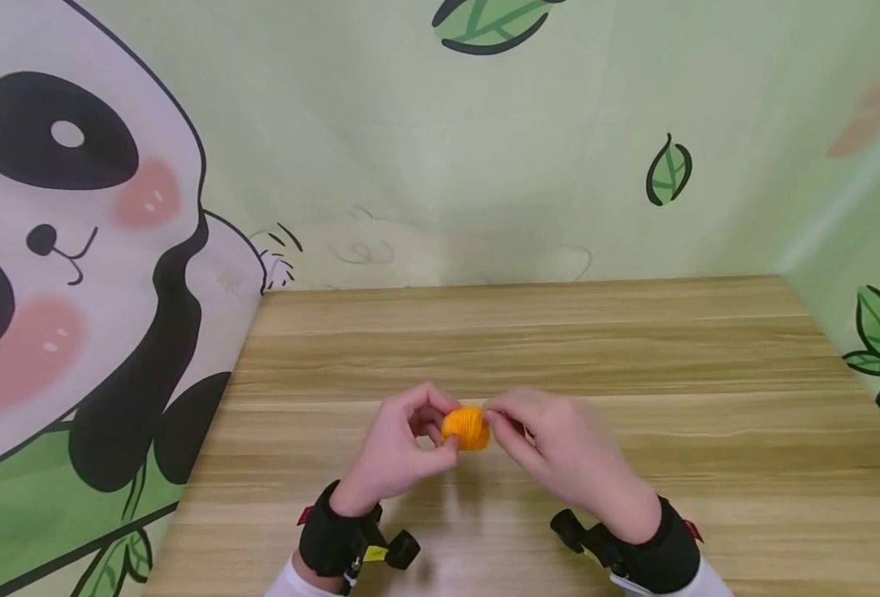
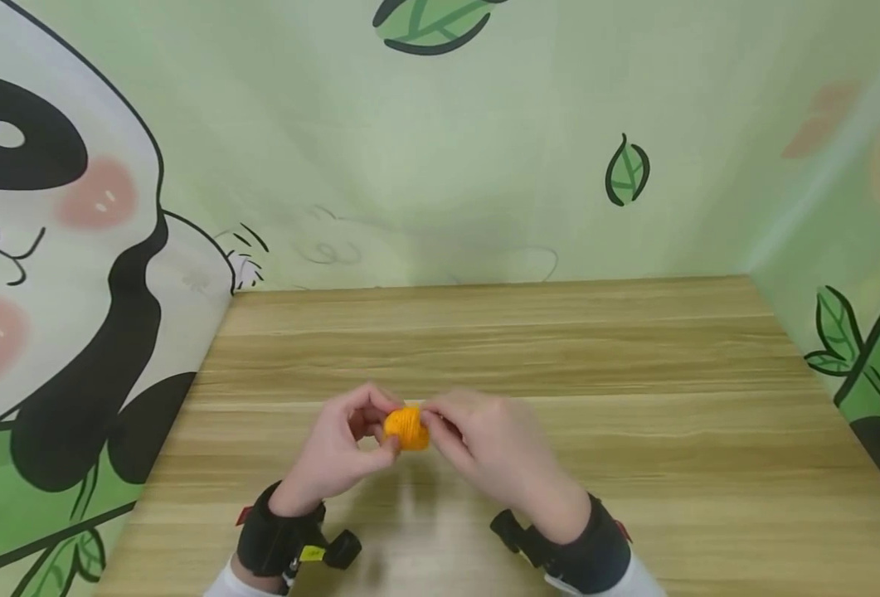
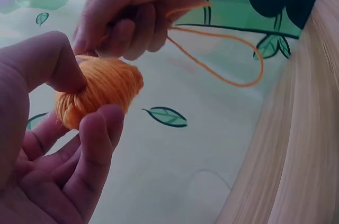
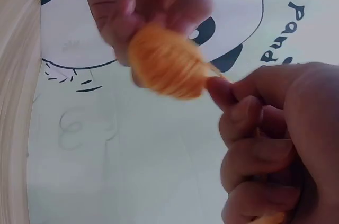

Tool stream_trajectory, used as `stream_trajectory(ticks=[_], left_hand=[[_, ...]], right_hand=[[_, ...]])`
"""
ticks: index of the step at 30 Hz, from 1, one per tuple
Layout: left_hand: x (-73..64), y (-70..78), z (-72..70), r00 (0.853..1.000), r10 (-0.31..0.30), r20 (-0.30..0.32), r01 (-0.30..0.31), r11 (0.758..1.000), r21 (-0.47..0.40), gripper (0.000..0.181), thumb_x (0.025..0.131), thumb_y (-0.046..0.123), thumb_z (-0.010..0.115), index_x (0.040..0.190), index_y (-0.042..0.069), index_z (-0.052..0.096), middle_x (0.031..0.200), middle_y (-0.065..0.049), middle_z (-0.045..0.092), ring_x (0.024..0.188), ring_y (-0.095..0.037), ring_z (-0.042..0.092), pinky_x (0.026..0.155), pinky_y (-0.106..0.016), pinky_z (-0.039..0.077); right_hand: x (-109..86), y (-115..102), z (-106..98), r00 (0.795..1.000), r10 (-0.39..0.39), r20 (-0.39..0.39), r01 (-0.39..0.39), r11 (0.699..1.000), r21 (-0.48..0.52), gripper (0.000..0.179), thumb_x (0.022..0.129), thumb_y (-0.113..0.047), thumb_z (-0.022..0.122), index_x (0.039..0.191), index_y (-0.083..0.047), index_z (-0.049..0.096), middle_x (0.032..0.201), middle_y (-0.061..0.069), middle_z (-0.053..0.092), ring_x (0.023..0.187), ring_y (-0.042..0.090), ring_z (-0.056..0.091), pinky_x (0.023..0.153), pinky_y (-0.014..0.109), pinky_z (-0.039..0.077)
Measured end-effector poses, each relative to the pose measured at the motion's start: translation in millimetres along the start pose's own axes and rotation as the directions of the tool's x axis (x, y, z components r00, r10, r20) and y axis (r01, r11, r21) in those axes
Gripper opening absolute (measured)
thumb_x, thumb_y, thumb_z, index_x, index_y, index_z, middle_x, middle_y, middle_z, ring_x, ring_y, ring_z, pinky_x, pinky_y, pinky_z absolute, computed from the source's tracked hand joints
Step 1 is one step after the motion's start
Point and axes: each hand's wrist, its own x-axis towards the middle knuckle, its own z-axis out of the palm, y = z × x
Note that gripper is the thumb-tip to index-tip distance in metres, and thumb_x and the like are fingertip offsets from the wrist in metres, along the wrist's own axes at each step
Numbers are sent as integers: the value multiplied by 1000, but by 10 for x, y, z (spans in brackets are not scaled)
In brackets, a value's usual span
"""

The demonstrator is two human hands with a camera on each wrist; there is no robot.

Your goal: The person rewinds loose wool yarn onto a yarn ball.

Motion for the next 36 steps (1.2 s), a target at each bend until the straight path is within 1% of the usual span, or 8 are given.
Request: stream_trajectory(ticks=[10,15,19,22,27,30,33,36], left_hand=[[-40,93,-42,986,79,150,-48,978,-202,22,76,-3,68,95,6,60,99,-13,66,72,-25,61,63,-22,57],[-56,100,-51,977,103,188,-28,931,-365,20,81,-4,69,97,0,57,101,-14,65,72,-25,63,64,-26,60],[-74,99,-46,982,109,154,-20,870,-493,19,89,3,69,100,-2,55,101,-9,67,70,-19,64,62,-23,59],[-69,101,-34,997,57,49,-24,858,-513,17,91,4,67,103,0,56,96,-7,67,68,-18,62,59,-19,55],[-25,107,-21,977,-100,-187,19,920,-392,20,90,-2,66,107,1,57,91,-10,65,67,-20,60,57,-18,53],[4,154,-22,956,-89,-279,36,981,-190,25,84,-6,70,107,-2,60,88,-14,66,68,-22,61,59,-18,53],[16,206,-22,959,-3,-282,11,1000,25,26,80,-7,74,103,-3,64,85,-15,67,67,-23,61,59,-22,56],[21,134,-19,977,85,-195,-59,989,137,25,78,-5,75,101,2,67,82,-10,69,64,-19,61,57,-27,57]], right_hand=[[9,5,6,999,18,-45,-18,1000,-1,8,93,-16,68,99,-16,73,91,-7,72,63,1,53,51,22,51],[12,39,65,999,45,16,-45,999,13,10,96,-19,65,102,-18,73,92,-9,72,64,1,53,54,23,52],[23,58,149,991,72,115,-71,997,-19,10,97,-19,63,102,-18,72,84,-11,67,63,2,51,56,23,51],[26,37,213,979,66,194,-59,997,-41,7,96,-21,64,94,-18,70,69,-12,56,58,3,47,53,21,46],[12,-34,270,951,-8,310,21,999,-40,17,99,-29,61,84,-23,62,64,-15,43,54,2,41,50,19,34],[1,-77,237,949,-45,311,49,999,-5,19,101,-27,58,82,-23,57,63,-14,38,52,1,38,49,18,29],[-3,-104,163,968,-51,245,38,998,59,15,100,-22,59,85,-22,60,63,-15,38,51,-1,36,49,16,28],[4,-95,83,990,-55,128,44,995,92,6,97,-16,63,93,-19,67,68,-16,49,53,-1,39,48,15,34]])
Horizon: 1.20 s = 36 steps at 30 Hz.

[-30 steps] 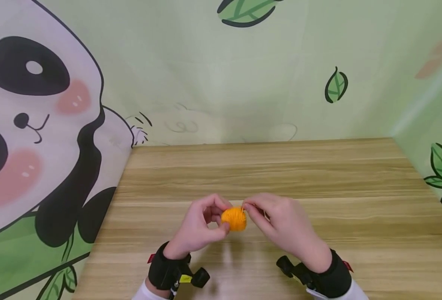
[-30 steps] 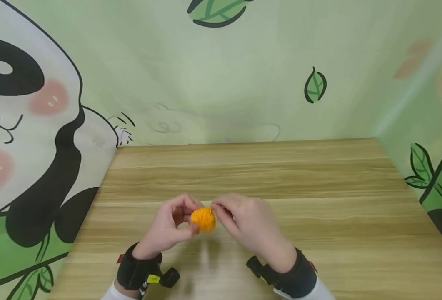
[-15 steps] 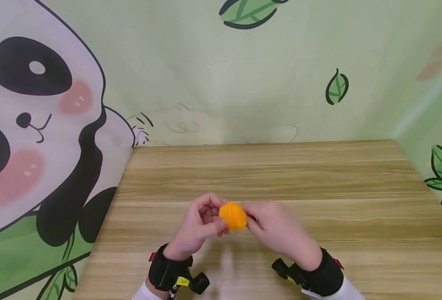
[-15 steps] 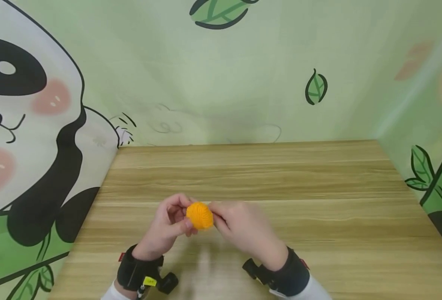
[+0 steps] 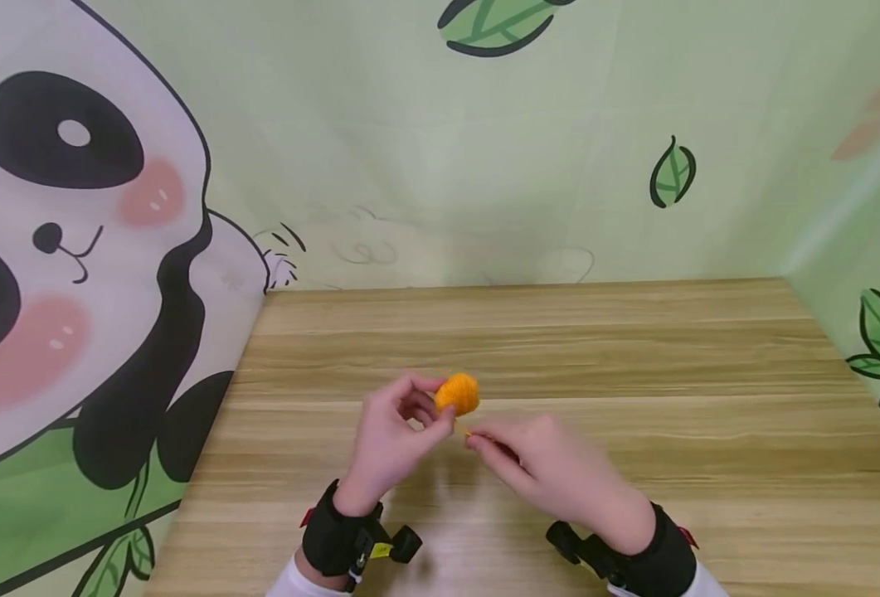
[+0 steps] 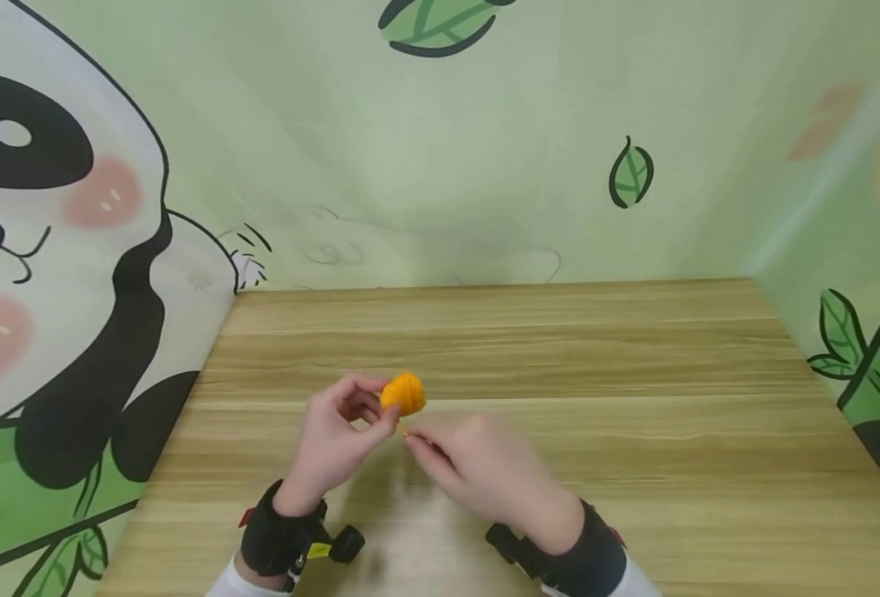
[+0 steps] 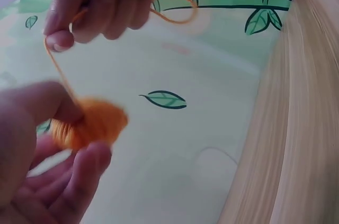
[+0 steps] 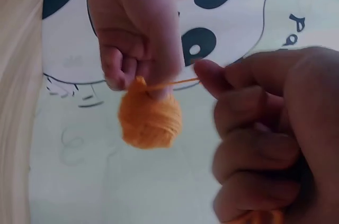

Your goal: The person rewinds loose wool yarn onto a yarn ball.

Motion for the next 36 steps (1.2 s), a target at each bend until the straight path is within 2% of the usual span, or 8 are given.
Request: stream_trajectory(ticks=[3,8,11,17,23,30,32,36], left_hand=[[-15,-125,32,988,90,127,-89,996,-13,27,77,-2,77,101,7,68,85,-4,70,64,-13,61,56,-28,58],[-18,83,19,944,178,278,-145,980,-133,28,74,-9,75,98,4,68,95,-10,71,68,-14,63,59,-33,61],[-29,176,-6,933,179,312,-121,973,-195,30,73,-15,73,97,2,67,98,-13,70,70,-16,64,60,-37,62],[-66,4,-14,940,141,311,-56,962,-266,33,72,-16,74,97,3,66,102,-15,70,74,-21,65,65,-36,62],[-83,-60,-3,961,145,234,-39,914,-404,27,75,-13,70,96,-1,57,107,-16,66,79,-25,66,70,-29,61],[-88,-29,98,999,46,-5,-39,788,-615,28,80,-19,57,98,-3,44,111,-13,62,76,-23,66,66,-26,60],[-79,-31,123,992,-42,-119,-38,799,-600,25,83,-17,57,99,-1,47,106,-12,63,73,-21,65,63,-23,58],[-61,-58,159,940,-211,-269,33,840,-541,22,85,-12,62,100,0,52,92,-9,62,63,-18,56,54,-17,49]], right_hand=[[-10,39,-57,994,-13,-109,9,999,-31,7,91,-12,69,98,-15,71,77,-11,63,55,0,44,47,16,41],[0,106,-95,981,-22,-192,3,995,-100,9,91,-17,70,98,-12,73,87,-3,72,61,3,55,50,21,52],[10,127,-93,981,-14,-194,-7,994,-106,9,92,-18,69,98,-12,74,88,-3,73,64,2,58,52,22,54],[21,167,-62,986,50,-156,-69,991,-113,10,93,-19,68,100,-15,75,91,-6,73,63,1,54,53,22,52],[31,189,-5,989,132,-70,-139,985,-106,14,97,-19,64,106,-14,73,95,-5,73,65,3,54,57,25,53],[41,121,163,980,188,64,-178,975,-132,9,98,-23,62,93,-19,69,63,-13,48,52,4,43,46,21,36],[38,75,213,979,173,108,-159,979,-125,12,98,-24,61,89,-20,68,59,-14,42,50,3,41,45,19,32],[32,-39,276,982,69,174,-57,995,-77,16,98,-23,60,83,-22,64,62,-16,45,51,0,40,48,16,30]])
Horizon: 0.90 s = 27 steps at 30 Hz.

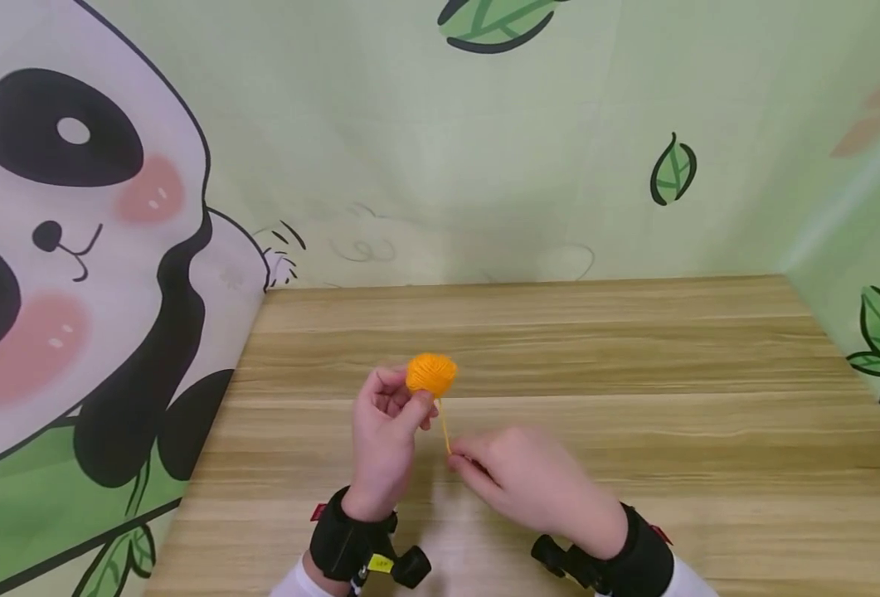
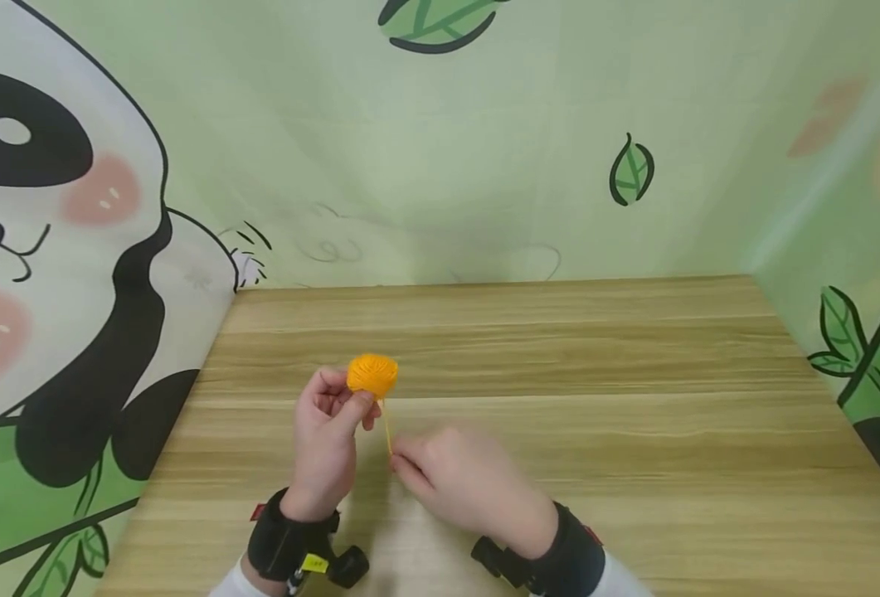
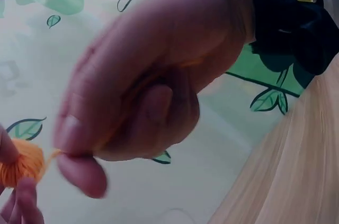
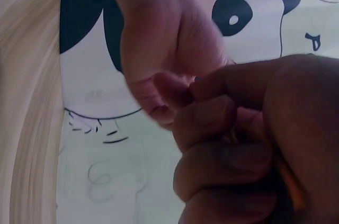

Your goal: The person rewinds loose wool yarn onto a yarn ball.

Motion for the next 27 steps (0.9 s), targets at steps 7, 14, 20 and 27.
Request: stream_trajectory(ticks=[7,14,20,27], left_hand=[[-15,-60,33,1000,24,-10,-22,981,193,25,80,-11,71,99,-4,57,91,-11,60,65,-19,52,54,-15,47],[-59,-56,32,968,31,250,-95,964,249,27,73,-14,70,93,-2,55,105,-15,65,75,-24,60,65,-19,54],[-97,-20,18,898,-21,439,-57,985,164,27,73,-11,68,90,0,50,104,-18,65,82,-25,62,71,-21,56],[-99,34,45,860,-110,499,113,993,24,33,77,-7,69,103,-7,48,103,-10,65,83,-21,63,74,-23,59]], right_hand=[[-58,-98,-124,985,-120,-122,139,978,157,10,99,-15,58,93,-18,66,75,-15,58,59,-3,43,53,13,37],[-108,43,-335,910,-53,-411,99,991,93,12,96,-10,58,98,-10,70,73,-7,58,56,1,41,45,18,40],[-104,159,-411,883,10,-469,-4,1000,15,10,94,-10,63,99,-11,71,87,-2,68,56,4,44,43,23,43],[-90,201,-358,921,69,-384,-73,997,3,11,97,-16,62,102,-12,72,98,-2,70,79,7,62,62,29,58]])
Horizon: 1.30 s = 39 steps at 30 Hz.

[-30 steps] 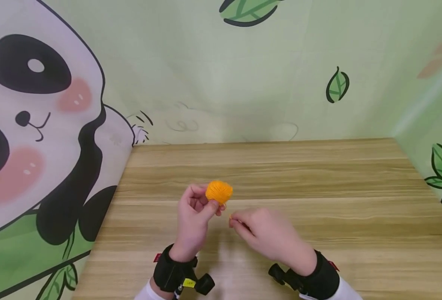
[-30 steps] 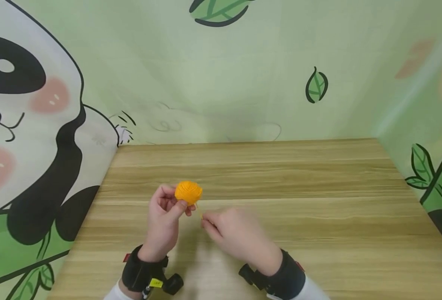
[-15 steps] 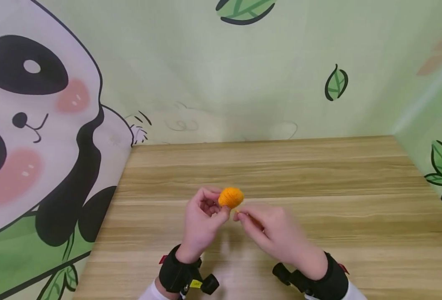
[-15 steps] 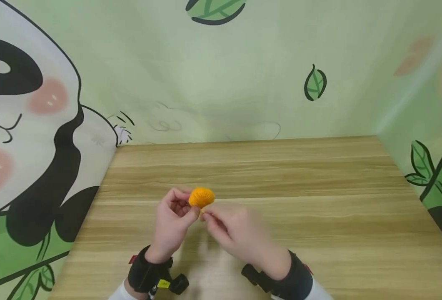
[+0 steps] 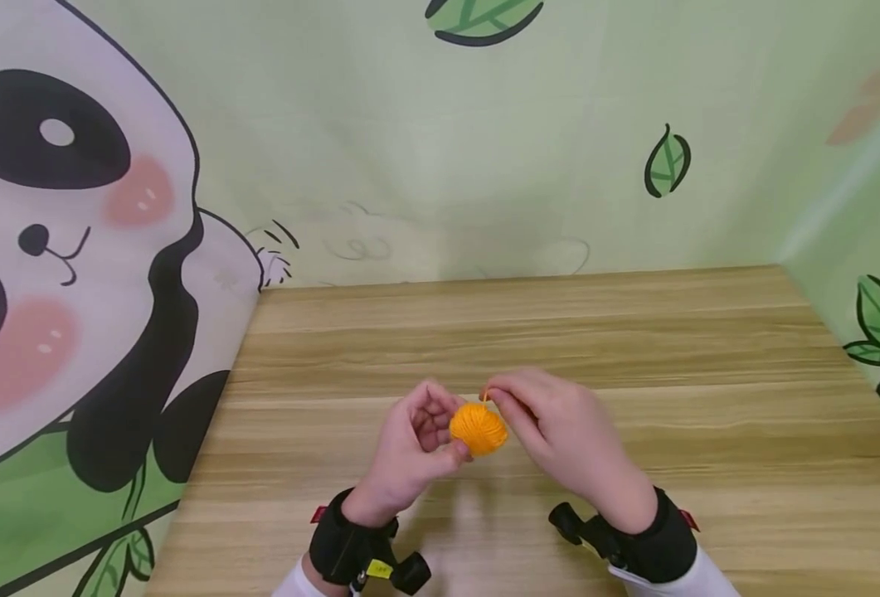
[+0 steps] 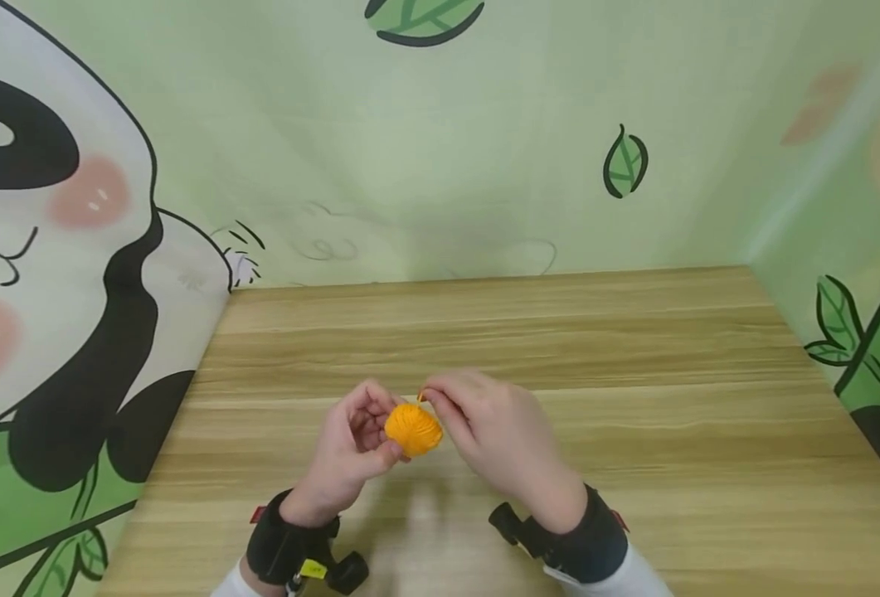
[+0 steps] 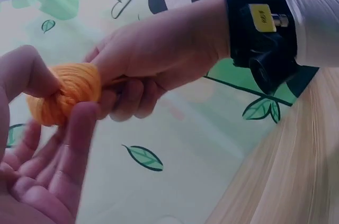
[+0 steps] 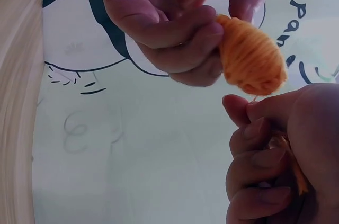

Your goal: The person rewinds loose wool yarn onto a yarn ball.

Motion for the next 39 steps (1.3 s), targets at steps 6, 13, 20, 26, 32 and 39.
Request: stream_trajectory(ticks=[6,13,20,26,32,39], left_hand=[[5,26,-16,994,-97,50,99,995,-31,47,76,-11,65,121,-13,52,107,-12,66,85,-21,65,73,-25,59],[-14,25,-54,999,30,-13,-31,999,-41,38,80,-10,65,116,-10,52,102,-7,68,80,-19,66,70,-24,59],[37,16,-83,946,62,-317,-50,998,47,37,84,-9,66,118,-5,51,100,-12,64,72,-21,64,62,-19,57],[84,-55,-141,905,102,-413,-6,974,227,40,79,-8,73,115,-3,56,99,-16,61,76,-24,60,64,-18,55],[82,-29,-140,949,105,-296,18,923,384,40,76,-8,74,113,2,61,98,-11,65,76,-24,60,63,-18,55],[60,168,-5,993,88,-73,-49,905,422,37,72,-12,70,107,-4,61,90,-16,67,72,-25,60,60,-20,54]], right_hand=[[-10,8,50,999,41,19,-41,999,-1,12,97,-17,62,102,-12,72,100,-1,71,87,9,66,71,33,60],[-7,32,118,974,108,198,-104,994,-31,12,99,-22,61,102,-18,72,88,-7,69,72,5,58,63,29,56],[-20,-28,148,914,29,405,-24,1000,-17,12,100,-25,58,92,-24,66,77,-18,58,62,2,49,56,22,46],[-53,-106,75,932,-86,352,61,995,82,18,98,-21,58,81,-26,58,67,-16,46,57,-1,42,49,18,35],[-57,-115,-38,986,-98,135,80,988,132,9,94,-14,63,92,-20,69,73,-14,55,57,0,43,47,17,39],[-22,-56,-83,995,-91,-36,91,996,18,8,90,-15,71,96,-13,74,79,-7,63,57,2,46,44,19,44]])
